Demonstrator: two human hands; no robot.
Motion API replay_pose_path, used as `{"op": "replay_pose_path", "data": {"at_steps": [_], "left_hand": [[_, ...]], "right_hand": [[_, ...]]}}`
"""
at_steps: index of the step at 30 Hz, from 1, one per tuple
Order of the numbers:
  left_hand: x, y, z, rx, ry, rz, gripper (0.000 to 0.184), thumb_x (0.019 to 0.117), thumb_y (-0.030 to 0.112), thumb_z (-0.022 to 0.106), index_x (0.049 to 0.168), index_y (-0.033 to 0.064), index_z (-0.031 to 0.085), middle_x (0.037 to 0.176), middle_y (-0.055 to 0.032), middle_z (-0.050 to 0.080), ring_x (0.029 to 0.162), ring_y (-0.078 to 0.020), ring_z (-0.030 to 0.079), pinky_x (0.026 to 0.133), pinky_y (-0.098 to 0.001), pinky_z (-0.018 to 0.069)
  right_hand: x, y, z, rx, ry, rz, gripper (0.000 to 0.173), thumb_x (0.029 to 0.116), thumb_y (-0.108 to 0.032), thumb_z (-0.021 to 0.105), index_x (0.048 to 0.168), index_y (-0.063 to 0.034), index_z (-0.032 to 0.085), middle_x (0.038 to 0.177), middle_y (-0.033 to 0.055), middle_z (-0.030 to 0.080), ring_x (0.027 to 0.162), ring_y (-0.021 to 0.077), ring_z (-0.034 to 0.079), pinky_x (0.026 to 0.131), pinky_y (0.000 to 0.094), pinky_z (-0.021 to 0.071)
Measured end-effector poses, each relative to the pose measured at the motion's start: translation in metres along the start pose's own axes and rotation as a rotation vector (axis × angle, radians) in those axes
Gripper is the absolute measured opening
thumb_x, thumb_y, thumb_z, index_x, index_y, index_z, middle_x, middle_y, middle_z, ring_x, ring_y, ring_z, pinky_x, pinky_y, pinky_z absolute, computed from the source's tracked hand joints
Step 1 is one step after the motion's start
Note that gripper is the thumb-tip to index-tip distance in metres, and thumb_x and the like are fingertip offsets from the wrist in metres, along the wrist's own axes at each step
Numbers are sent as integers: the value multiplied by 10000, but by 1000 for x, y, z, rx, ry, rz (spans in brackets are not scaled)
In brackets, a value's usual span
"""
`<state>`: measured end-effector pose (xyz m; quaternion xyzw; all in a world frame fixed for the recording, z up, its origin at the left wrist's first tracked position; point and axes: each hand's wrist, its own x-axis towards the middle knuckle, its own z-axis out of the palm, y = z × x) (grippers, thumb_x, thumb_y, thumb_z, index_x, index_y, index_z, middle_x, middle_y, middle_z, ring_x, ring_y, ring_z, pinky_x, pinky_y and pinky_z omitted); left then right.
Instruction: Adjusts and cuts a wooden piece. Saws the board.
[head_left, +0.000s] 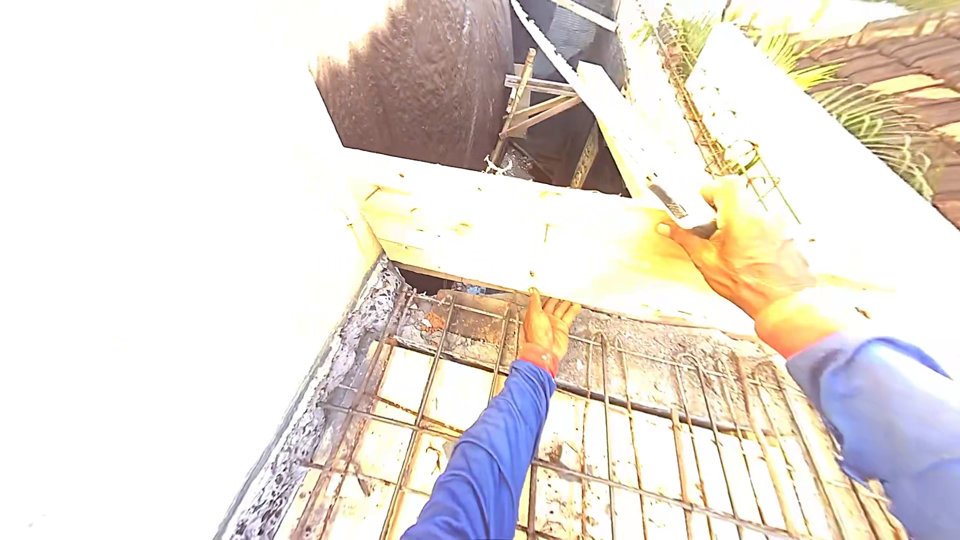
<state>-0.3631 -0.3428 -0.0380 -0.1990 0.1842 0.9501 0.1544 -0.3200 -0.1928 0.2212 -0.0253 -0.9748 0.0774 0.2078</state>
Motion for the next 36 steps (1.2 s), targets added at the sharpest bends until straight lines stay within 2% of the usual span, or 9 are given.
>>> {"op": "replay_pose_path", "data": {"at_steps": [4, 7, 9, 14, 21, 27, 30, 33, 36], "left_hand": [[5, 4, 0, 7, 14, -14, 655, 1067, 567, 407, 1531, 106, 387, 1480, -174, 526, 1239, -350, 617, 1009, -533, 534], [6, 7, -5, 39, 21, -20, 658, 1073, 571, 384, 1552, 121, 351, 1516, -151, 493, 1271, -328, 597, 1029, -509, 523], [7, 5, -9, 31, 15, -28, 630, 1084, 543, 382, 1552, 123, 348, 1527, -141, 481, 1280, -320, 590, 1037, -498, 518], [7, 0, -13, -7, -8, -16, 567, 1103, 467, 391, 1543, 109, 354, 1547, -134, 462, 1322, -320, 561, 1061, -505, 506], [11, 0, -16, -63, 3, -33, 569, 1098, 457, 421, 1550, 118, 355, 1565, -129, 448, 1353, -328, 541, 1085, -516, 493], [10, 1, -18, -53, 3, -43, 584, 1086, 466, 450, 1547, 121, 355, 1557, -125, 452, 1344, -321, 546, 1081, -506, 495], [13, 1, -18, -60, -7, -39, 581, 1082, 466, 461, 1537, 116, 372, 1539, -131, 475, 1327, -330, 562, 1075, -509, 501], [8, 0, -17, -72, -2, -50, 565, 1084, 454, 461, 1531, 118, 383, 1535, -134, 479, 1332, -335, 559, 1074, -528, 500], [-22, -3, -8, -11, 49, -47, 539, 1090, 431, 452, 1526, 116, 419, 1527, -144, 498, 1331, -354, 562, 1057, -561, 511]], "right_hand": [[1, -3, 7, 3, -13, 13, 487, 934, -332, 773, 1235, -27, 542, 877, 233, 662, 791, 458, 680, 668, 647, 539], [0, -10, 11, 24, -57, 40, 485, 957, -310, 749, 1278, -12, 542, 971, 253, 671, 873, 466, 689, 740, 651, 549], [1, -8, 14, 24, -57, 48, 467, 957, -310, 749, 1256, -14, 548, 997, 250, 672, 908, 458, 689, 770, 646, 548], [3, -8, 13, 10, -83, 104, 474, 958, -365, 739, 1247, -50, 534, 952, 235, 670, 858, 456, 686, 717, 669, 542], [3, -13, 12, 10, -76, 96, 470, 955, -349, 737, 1232, -11, 564, 931, 231, 682, 856, 440, 698, 730, 633, 558], [2, -10, 16, 7, -96, 91, 430, 966, -324, 734, 1253, -64, 547, 1006, 213, 673, 923, 423, 693, 782, 611, 558], [4, -6, 21, 23, -52, 71, 456, 957, -354, 742, 1234, -50, 546, 940, 222, 675, 856, 438, 694, 723, 642, 556], [-2, -10, 13, 25, -64, 75, 430, 959, -330, 742, 1231, -54, 555, 978, 203, 671, 902, 411, 690, 772, 612, 558], [-25, -8, -12, -10, -7, 112, 437, 967, -395, 715, 1209, -65, 564, 928, 176, 655, 790, 386, 679, 641, 603, 554]]}}
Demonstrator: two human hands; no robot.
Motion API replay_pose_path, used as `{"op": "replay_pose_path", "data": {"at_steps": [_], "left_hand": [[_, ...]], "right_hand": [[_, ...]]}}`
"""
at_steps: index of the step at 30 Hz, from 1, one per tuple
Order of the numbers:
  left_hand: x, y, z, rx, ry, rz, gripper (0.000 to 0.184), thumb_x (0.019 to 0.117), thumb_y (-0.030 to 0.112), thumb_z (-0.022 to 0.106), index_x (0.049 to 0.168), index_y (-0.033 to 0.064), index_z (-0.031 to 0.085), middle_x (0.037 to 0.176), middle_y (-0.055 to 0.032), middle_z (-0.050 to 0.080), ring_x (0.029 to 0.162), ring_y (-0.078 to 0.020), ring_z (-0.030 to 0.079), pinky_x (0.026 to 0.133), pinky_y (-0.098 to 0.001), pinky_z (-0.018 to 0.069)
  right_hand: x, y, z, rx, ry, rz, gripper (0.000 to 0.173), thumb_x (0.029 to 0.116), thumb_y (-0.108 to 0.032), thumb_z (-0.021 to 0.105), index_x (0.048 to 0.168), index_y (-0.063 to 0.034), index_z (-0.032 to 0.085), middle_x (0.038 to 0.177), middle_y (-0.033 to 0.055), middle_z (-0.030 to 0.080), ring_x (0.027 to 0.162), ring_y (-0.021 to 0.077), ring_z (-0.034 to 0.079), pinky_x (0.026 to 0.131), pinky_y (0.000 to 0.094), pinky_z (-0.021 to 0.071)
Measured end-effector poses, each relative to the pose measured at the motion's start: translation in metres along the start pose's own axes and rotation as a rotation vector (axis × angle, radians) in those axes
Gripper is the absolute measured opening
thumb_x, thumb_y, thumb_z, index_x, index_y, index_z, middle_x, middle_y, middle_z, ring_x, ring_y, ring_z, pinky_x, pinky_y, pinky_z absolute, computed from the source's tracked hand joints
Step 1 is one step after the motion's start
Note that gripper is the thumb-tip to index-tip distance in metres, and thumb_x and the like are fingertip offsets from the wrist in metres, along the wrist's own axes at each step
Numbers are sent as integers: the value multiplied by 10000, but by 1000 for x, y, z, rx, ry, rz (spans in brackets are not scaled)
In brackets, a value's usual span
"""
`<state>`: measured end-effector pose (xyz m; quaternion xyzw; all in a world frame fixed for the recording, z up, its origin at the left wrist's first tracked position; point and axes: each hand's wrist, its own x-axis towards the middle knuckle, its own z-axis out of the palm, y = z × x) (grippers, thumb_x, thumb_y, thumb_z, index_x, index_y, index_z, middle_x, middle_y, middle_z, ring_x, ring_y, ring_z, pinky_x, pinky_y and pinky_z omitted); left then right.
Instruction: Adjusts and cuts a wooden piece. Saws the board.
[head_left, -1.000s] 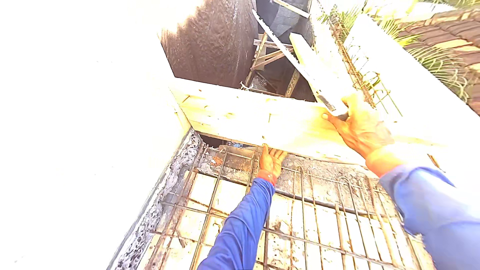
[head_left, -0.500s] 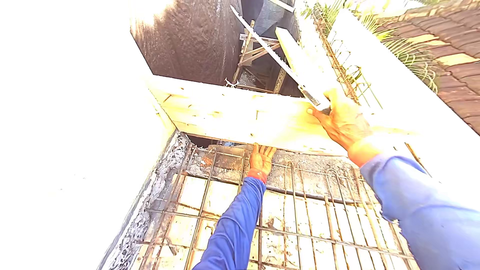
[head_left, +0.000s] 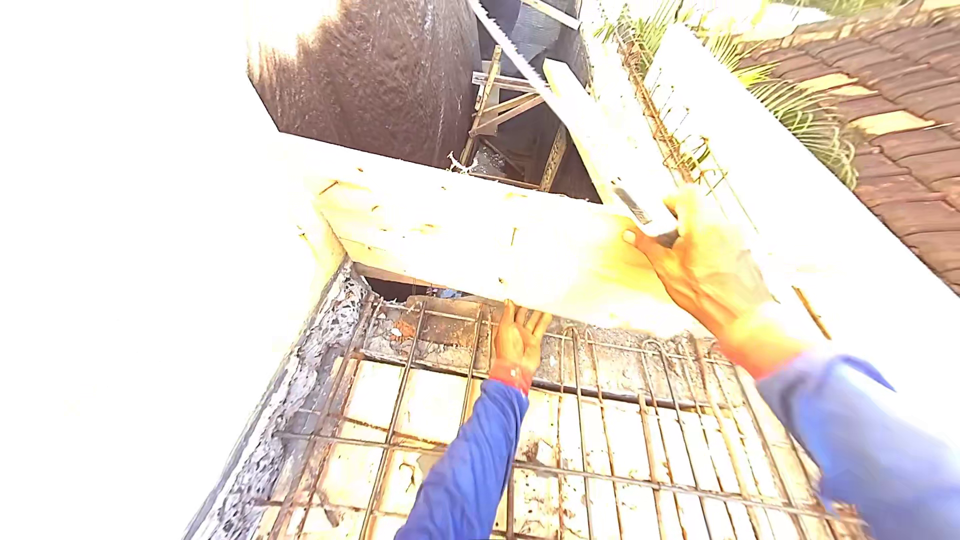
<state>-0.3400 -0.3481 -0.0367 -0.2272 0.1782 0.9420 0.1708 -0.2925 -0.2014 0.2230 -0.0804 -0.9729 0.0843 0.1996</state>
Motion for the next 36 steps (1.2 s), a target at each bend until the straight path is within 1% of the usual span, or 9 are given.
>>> {"op": "replay_pose_path", "data": {"at_steps": [4, 7, 9, 13, 17, 21, 25, 27, 36], "left_hand": [[-74, -14, 15, 149, -61, 124, 466, 1126, 370, 343, 1481, 77, 414, 1368, -170, 591, 1216, -312, 619, 997, -530, 535], [-117, -30, 38, 297, -234, 246, 413, 1121, 402, 303, 1354, 114, 487, 1116, -48, 693, 1016, -168, 695, 866, -423, 610], [-128, -43, 68, 376, -365, 306, 373, 1123, 345, 315, 1364, 107, 472, 1139, -20, 674, 1041, -133, 676, 902, -402, 595], [-139, -73, 143, 696, -572, 436, 329, 1123, 184, 334, 1343, 7, 502, 1143, 1, 660, 1052, -56, 657, 955, -286, 557], [-133, -134, 215, 1022, -873, 309, 147, 1084, 214, 495, 1122, 124, 606, 908, 107, 635, 801, 35, 624, 742, -171, 544], [-174, -228, 277, 1326, -1230, 196, 184, 1059, 335, 561, 983, 178, 618, 711, 113, 544, 548, 39, 486, 479, -164, 439], [-229, -325, 288, 1596, -1630, 215, 349, 1067, 402, 537, 1103, 91, 692, 878, -158, 660, 746, -331, 620, 659, -625, 492], [-255, -360, 273, 1689, -1769, 207, 348, 1073, 387, 520, 1109, 92, 702, 960, -197, 693, 866, -418, 661, 744, -729, 473], [-235, -365, 170, 1866, -1888, -28, 286, 1065, 354, 537, 1034, 139, 723, 837, -87, 690, 766, -288, 666, 696, -623, 520]], "right_hand": [[-54, 39, -58, 154, 22, 261, 451, 927, -359, 775, 1222, -117, 534, 781, 78, 615, 630, 252, 613, 530, 476, 499], [-127, 76, -96, 479, 84, 501, 464, 946, -277, 760, 1338, -175, 534, 856, 31, 697, 655, 156, 685, 550, 346, 604], [-181, 100, -127, 580, 201, 656, 429, 969, -307, 731, 1331, -167, 550, 861, 51, 689, 632, 170, 652, 527, 332, 572], [-299, 135, -209, 614, 517, 857, 306, 1053, -247, 600, 1292, -57, 574, 1053, 112, 752, 921, 252, 753, 828, 403, 647], [-430, 133, -266, 326, 984, 1001, 181, 1043, -216, 606, 1127, -56, 603, 814, 99, 677, 618, 211, 657, 567, 353, 602], [-524, 80, -282, 103, 1163, 1165, 151, 1027, -212, 613, 1017, -62, 629, 708, 74, 645, 528, 186, 625, 504, 320, 587], [-560, 27, -268, 44, 1152, 1297, 161, 992, -191, 606, 1018, -37, 647, 683, 82, 674, 522, 206, 652, 503, 331, 599], [-567, 7, -259, 54, 1107, 1391, 261, 972, -288, 656, 1068, -45, 639, 683, 92, 686, 515, 229, 666, 490, 344, 605], [-569, -2, -213, 294, 623, 1537, 534, 918, -395, 738, 1319, -73, 596, 858, 40, 738, 606, 183, 693, 544, 367, 622]]}}
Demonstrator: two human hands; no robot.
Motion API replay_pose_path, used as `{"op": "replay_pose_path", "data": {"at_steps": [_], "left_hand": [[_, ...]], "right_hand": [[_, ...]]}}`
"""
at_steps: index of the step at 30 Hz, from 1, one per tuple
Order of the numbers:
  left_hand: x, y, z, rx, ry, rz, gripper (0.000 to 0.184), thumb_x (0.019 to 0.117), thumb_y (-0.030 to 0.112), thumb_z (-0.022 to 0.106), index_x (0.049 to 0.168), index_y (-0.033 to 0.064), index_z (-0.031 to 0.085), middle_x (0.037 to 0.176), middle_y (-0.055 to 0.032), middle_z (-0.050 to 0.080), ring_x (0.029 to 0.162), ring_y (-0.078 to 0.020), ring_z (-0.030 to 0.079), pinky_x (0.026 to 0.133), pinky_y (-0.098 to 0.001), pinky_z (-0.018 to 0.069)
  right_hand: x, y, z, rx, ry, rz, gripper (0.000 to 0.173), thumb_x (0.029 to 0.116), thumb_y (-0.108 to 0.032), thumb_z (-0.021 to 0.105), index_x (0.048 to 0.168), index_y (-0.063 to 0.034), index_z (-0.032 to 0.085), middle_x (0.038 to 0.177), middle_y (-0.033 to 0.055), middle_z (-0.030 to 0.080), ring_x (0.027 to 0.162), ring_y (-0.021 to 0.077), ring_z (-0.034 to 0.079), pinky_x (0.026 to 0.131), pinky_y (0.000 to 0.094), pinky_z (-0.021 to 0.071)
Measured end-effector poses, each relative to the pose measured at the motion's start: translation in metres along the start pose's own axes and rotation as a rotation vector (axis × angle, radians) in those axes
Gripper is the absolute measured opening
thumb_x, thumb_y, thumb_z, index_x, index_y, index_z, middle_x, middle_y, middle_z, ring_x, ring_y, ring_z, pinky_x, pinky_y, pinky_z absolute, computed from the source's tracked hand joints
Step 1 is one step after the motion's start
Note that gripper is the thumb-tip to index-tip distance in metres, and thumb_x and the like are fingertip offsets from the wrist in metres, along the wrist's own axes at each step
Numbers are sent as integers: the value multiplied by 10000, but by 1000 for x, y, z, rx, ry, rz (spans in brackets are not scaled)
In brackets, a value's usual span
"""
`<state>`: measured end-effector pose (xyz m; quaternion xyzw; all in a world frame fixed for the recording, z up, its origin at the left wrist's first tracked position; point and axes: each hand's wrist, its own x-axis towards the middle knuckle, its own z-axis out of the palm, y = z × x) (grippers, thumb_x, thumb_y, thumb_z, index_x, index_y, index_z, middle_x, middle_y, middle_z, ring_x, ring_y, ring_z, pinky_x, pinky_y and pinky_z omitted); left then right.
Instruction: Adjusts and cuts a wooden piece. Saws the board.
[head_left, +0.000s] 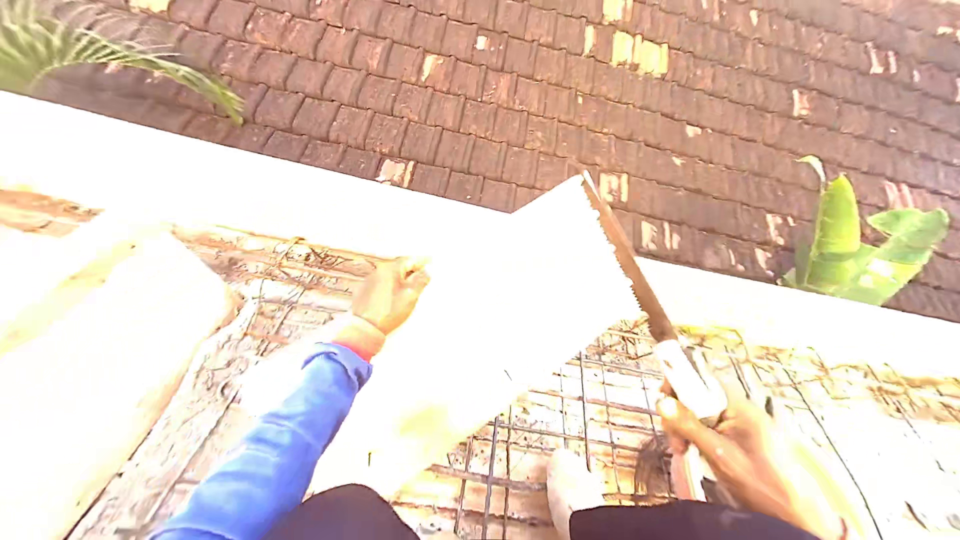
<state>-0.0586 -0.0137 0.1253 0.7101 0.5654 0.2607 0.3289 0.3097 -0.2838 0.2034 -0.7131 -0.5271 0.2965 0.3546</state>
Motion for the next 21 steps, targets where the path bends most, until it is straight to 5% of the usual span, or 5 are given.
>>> {"op": "replay_pose_path", "data": {"at_steps": [5, 11, 15, 21], "left_hand": [[-28, -20, 35, 89, -43, -125, 346, 1068, 428, 500, 1090, 150, 704, 895, -109, 708, 858, -332, 689, 775, -642, 520], [-66, 17, 34, 69, 26, -168, 343, 1070, 408, 508, 1019, 120, 687, 789, -123, 676, 733, -337, 669, 661, -606, 498], [-51, 9, 57, 97, -9, -238, 358, 1064, 466, 480, 1052, 169, 678, 862, -79, 691, 824, -296, 683, 721, -582, 520], [-60, -37, 94, -37, -101, -201, 323, 1053, 413, 532, 1102, 124, 667, 897, -91, 682, 822, -269, 675, 744, -561, 549]], "right_hand": [[32, 4, 68, -46, -252, -26, 594, 985, -401, 624, 1449, -87, 425, 733, 14, 666, 536, 154, 642, 499, 355, 587], [44, 36, 127, -234, -366, -113, 566, 1032, -525, 516, 1412, -106, 476, 704, -38, 652, 553, 118, 648, 537, 346, 604], [54, 54, 143, -301, -320, -196, 611, 1029, -556, 501, 1425, -91, 483, 685, -57, 637, 543, 95, 631, 530, 342, 594], [55, 76, 127, -189, -358, -165, 468, 1022, -399, 500, 1384, -103, 510, 723, -32, 666, 572, 121, 662, 530, 359, 607]]}}
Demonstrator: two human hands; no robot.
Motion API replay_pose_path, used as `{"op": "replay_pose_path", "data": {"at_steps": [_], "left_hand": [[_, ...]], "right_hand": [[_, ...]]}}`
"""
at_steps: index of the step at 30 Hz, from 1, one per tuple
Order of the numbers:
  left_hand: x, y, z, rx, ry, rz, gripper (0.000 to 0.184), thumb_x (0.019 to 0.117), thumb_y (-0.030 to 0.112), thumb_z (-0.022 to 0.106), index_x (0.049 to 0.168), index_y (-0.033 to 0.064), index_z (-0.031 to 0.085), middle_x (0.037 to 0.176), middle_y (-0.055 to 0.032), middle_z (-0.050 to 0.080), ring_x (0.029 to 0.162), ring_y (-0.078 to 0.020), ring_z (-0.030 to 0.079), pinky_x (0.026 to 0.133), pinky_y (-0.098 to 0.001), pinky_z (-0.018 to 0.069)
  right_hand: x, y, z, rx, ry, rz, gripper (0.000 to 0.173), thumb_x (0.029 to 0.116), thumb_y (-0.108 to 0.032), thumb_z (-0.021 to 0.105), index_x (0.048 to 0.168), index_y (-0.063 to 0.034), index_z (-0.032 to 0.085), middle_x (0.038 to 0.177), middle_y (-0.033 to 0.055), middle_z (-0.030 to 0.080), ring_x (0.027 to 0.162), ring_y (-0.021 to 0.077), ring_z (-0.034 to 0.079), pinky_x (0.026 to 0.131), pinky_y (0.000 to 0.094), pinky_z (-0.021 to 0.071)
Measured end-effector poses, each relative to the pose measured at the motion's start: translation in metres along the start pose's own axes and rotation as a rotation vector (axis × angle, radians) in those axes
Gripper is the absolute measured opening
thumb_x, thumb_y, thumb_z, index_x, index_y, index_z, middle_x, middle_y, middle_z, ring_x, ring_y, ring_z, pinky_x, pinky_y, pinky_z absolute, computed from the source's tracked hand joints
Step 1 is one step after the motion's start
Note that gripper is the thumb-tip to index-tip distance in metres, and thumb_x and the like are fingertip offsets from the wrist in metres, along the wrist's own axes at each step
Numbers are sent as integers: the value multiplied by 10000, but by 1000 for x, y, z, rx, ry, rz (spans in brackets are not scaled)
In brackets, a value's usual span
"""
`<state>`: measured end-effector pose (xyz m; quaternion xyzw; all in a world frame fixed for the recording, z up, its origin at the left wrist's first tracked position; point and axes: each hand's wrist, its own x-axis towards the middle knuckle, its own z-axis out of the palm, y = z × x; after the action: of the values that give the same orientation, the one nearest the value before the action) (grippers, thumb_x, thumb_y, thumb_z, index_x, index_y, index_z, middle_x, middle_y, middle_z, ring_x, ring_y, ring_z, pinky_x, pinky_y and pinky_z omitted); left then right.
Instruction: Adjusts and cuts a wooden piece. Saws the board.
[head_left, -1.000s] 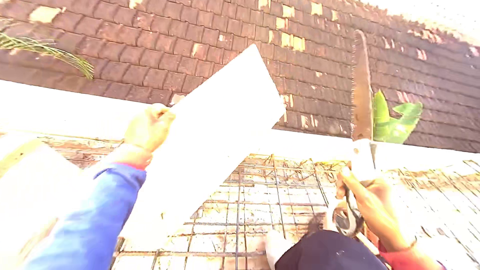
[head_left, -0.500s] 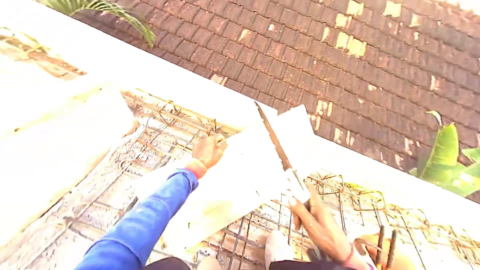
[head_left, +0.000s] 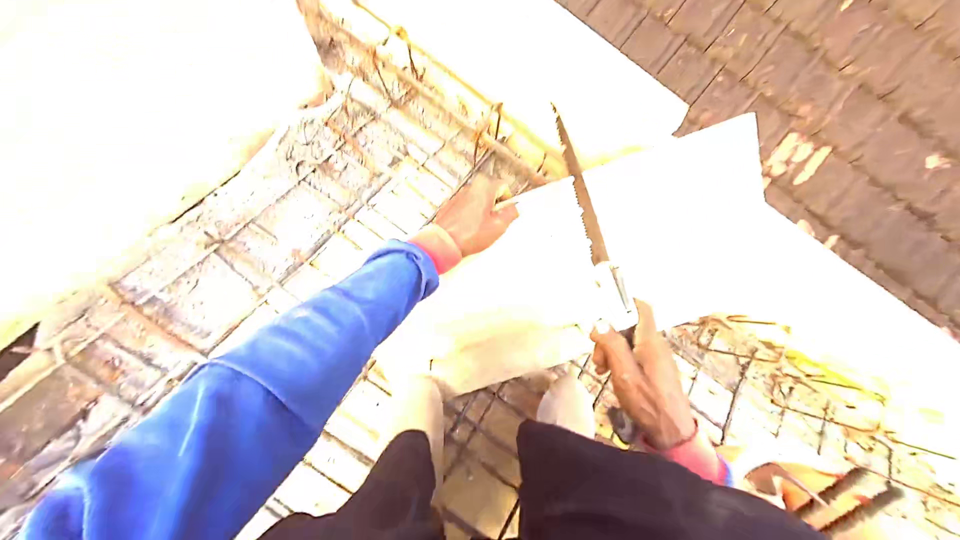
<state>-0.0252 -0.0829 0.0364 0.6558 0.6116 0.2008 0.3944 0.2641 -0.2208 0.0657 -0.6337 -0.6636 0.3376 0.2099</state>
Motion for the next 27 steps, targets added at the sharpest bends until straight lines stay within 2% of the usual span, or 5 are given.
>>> {"op": "replay_pose_path", "data": {"at_steps": [5, 9, 17, 23, 27], "left_hand": [[7, -13, -5, -28, -115, 67, 253, 1015, 290, 620, 1170, 94, 664, 1031, -94, 701, 926, -217, 688, 853, -488, 562], [15, -13, -9, 75, -170, 22, 694, 838, 377, 850, 1409, 129, 544, 1194, -155, 691, 1083, -308, 687, 947, -584, 551], [2, 9, -9, 137, -170, -155, 673, 832, 407, 858, 1343, 59, 591, 1155, -210, 688, 1075, -383, 674, 939, -624, 525], [-9, 11, -7, 148, -126, -145, 629, 849, 438, 834, 1312, 80, 602, 1082, -184, 706, 1015, -368, 694, 892, -618, 549], [-6, 8, -8, 113, -113, -144, 583, 841, 415, 845, 1266, 88, 617, 1066, -164, 704, 1000, -349, 694, 876, -602, 558]], "right_hand": [[-15, 4, 8, -24, -44, 7, 571, 1049, -513, 421, 1498, -160, 417, 795, -59, 692, 594, 88, 669, 543, 332, 617], [-19, -6, 19, -158, -64, 1, 629, 1057, -519, 401, 1509, -83, 440, 825, 2, 688, 626, 129, 664, 567, 395, 604], [-28, -15, 35, -431, -63, 28, 618, 1072, -498, 397, 1521, -75, 425, 1090, 110, 703, 715, 236, 719, 623, 434, 613], [2, -54, 35, -441, -170, 136, 594, 1081, -484, 383, 1551, -121, 372, 1135, 107, 671, 819, 245, 717, 720, 422, 612], [-45, -41, 14, -461, -131, 154, 561, 1046, -391, 528, 1479, -40, 462, 1058, 190, 719, 779, 343, 736, 686, 526, 609]]}}
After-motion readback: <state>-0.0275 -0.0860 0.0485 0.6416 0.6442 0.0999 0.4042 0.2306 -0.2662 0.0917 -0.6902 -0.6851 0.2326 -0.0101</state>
